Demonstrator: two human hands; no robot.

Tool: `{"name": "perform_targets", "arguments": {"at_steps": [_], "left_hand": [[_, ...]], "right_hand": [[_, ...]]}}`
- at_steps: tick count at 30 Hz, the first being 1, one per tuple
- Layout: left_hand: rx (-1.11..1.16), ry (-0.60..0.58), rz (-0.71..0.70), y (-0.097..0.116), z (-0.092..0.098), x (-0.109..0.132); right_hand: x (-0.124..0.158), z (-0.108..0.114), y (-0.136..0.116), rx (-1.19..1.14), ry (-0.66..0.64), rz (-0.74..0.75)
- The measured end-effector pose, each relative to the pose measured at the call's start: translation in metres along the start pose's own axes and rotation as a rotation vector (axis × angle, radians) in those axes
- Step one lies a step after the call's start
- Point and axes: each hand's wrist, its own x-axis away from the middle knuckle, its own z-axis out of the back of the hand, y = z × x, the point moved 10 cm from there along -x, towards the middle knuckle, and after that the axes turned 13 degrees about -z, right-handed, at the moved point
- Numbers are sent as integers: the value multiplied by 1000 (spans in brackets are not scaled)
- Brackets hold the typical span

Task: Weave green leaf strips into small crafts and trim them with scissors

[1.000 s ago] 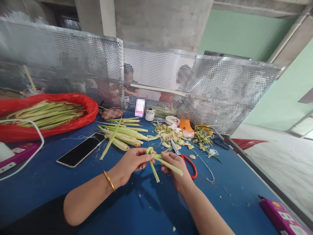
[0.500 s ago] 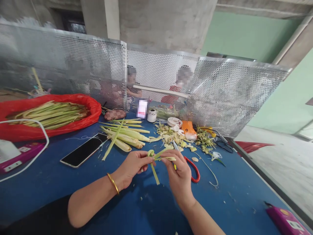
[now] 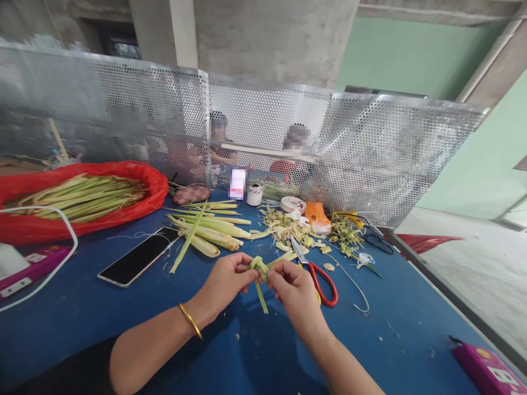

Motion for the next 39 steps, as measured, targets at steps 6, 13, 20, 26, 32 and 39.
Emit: {"name": "perform_targets", "arguments": {"at_steps": [6,13,20,26,32,39], "left_hand": [[-82,-30,-33,3,-2,2],[-351,-65,-178,17,-4,4],[-574,-176,-334,38,-14,13],[-425,-351,-249,39,-30,20],[-200,-489,-33,22,-42,29],[58,-614,123,14,-60,41]], "right_hand": [[-2,1,9,-42,-8,-63],[1,0,-2,-8,51,54],[1,-1,-5,151,28,82],[11,13,-28,99,96,168],[23,21,-39,277,317,362],[23,13,-41,457,311,404]]}}
